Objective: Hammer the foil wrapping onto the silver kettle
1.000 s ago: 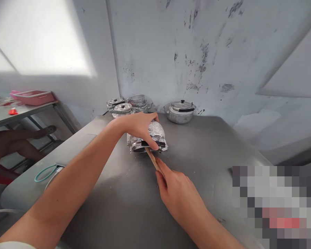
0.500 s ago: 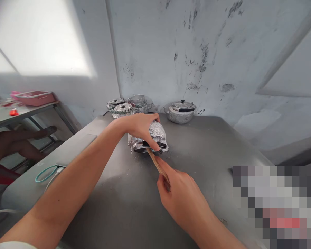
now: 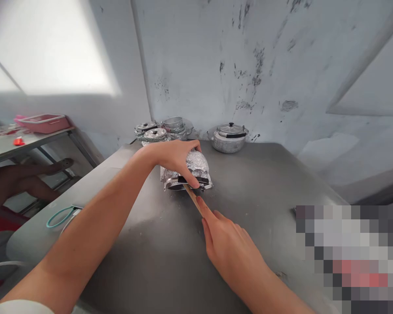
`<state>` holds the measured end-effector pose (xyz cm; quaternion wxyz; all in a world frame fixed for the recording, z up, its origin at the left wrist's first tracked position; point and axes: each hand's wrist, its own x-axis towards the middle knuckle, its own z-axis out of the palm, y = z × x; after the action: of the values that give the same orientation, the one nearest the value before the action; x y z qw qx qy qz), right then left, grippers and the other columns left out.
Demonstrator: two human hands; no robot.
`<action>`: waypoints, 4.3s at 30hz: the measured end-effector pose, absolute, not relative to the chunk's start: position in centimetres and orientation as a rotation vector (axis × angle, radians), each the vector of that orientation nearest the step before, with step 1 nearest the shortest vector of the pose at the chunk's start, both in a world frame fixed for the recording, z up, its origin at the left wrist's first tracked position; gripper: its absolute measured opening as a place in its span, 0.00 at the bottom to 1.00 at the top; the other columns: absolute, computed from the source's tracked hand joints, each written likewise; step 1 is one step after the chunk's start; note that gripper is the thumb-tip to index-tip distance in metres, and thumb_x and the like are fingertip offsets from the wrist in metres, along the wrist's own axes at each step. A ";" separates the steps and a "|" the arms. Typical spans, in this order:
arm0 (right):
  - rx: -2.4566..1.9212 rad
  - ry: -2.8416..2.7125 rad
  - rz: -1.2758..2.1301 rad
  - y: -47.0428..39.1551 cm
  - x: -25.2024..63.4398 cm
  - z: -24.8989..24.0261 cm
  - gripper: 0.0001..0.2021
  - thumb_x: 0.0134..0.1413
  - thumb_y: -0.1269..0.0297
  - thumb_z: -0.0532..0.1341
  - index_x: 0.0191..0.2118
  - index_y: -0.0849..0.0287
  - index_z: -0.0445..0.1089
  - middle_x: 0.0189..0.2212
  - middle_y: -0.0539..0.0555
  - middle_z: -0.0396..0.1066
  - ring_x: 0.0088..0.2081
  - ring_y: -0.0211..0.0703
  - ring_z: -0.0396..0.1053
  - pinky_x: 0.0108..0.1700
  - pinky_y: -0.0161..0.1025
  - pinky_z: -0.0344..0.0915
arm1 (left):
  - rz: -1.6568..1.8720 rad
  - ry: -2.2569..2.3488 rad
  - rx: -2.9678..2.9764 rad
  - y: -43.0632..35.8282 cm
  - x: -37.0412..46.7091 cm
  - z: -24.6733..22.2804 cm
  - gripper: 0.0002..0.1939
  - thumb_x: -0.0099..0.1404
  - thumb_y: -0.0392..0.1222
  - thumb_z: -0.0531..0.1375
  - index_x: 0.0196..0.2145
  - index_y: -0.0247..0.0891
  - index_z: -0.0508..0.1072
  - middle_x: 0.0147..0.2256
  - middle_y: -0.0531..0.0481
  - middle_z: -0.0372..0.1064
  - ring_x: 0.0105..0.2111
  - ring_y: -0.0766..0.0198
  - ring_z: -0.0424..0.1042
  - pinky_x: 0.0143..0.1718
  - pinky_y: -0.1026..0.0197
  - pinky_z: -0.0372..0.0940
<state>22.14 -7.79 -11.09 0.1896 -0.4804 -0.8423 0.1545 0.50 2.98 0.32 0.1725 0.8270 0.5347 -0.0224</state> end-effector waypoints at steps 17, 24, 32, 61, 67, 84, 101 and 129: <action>-1.425 -2.427 0.399 -7.9 21.9 -11.4 0.25 0.68 0.60 0.44 0.69 0.50 0.52 0.28 0.50 0.72 0.25 0.43 0.66 0.27 0.38 0.57 | -0.040 1.506 2.361 3.0 0.3 0.3 0.59 0.39 0.72 0.65 0.64 0.48 0.53 0.62 0.44 0.60 0.55 0.40 0.65 0.43 0.53 0.66; -1.406 -2.459 0.394 -7.7 22.0 -11.4 0.26 0.68 0.62 0.44 0.69 0.48 0.52 0.25 0.48 0.71 0.23 0.42 0.66 0.27 0.37 0.56 | -0.052 1.511 2.338 3.1 0.4 0.3 0.60 0.38 0.71 0.65 0.65 0.49 0.51 0.61 0.43 0.61 0.56 0.39 0.64 0.44 0.53 0.66; -1.429 -2.467 0.388 -7.7 22.2 -11.5 0.26 0.68 0.62 0.44 0.69 0.46 0.52 0.26 0.48 0.71 0.24 0.43 0.66 0.27 0.37 0.56 | -0.014 1.479 2.348 3.2 0.0 0.1 0.59 0.38 0.71 0.66 0.64 0.48 0.52 0.63 0.44 0.58 0.56 0.40 0.64 0.43 0.54 0.65; -1.447 -2.355 0.563 -7.6 21.6 -11.7 0.26 0.68 0.57 0.43 0.68 0.49 0.53 0.27 0.49 0.72 0.25 0.45 0.68 0.29 0.38 0.59 | 0.037 1.484 2.311 3.3 -0.9 -0.1 0.54 0.40 0.69 0.66 0.61 0.50 0.55 0.61 0.46 0.61 0.53 0.43 0.66 0.42 0.55 0.65; -1.404 -2.355 0.562 -7.6 21.8 -11.4 0.26 0.68 0.57 0.43 0.69 0.52 0.53 0.24 0.48 0.69 0.23 0.42 0.64 0.27 0.37 0.57 | 0.057 1.482 2.325 3.3 -1.1 0.0 0.53 0.40 0.69 0.66 0.61 0.49 0.56 0.61 0.46 0.60 0.54 0.43 0.65 0.43 0.55 0.65; -1.483 -2.321 0.642 -7.6 21.5 -11.1 0.27 0.68 0.56 0.43 0.68 0.57 0.55 0.24 0.50 0.70 0.23 0.43 0.65 0.28 0.38 0.58 | 0.081 1.452 2.308 3.4 -1.3 0.0 0.50 0.41 0.65 0.67 0.60 0.49 0.57 0.59 0.47 0.63 0.53 0.43 0.66 0.43 0.54 0.64; -1.449 -2.311 0.654 -7.6 21.7 -11.1 0.28 0.67 0.57 0.44 0.68 0.59 0.56 0.24 0.50 0.70 0.22 0.42 0.64 0.27 0.37 0.58 | 0.086 1.426 2.325 3.6 -1.5 -0.1 0.51 0.42 0.67 0.66 0.60 0.48 0.57 0.60 0.47 0.61 0.55 0.44 0.65 0.45 0.56 0.64; -1.427 -2.310 0.612 -7.7 21.4 -11.6 0.27 0.68 0.56 0.43 0.69 0.57 0.54 0.25 0.51 0.70 0.23 0.43 0.64 0.28 0.38 0.57 | 0.088 1.452 2.296 3.5 -1.5 0.0 0.50 0.42 0.64 0.67 0.60 0.50 0.57 0.59 0.48 0.63 0.53 0.44 0.66 0.43 0.55 0.65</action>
<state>21.43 -7.73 -11.61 0.1783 -0.5046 -0.8166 0.2163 -1.49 3.53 -0.02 0.2103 0.8259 0.5221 0.0315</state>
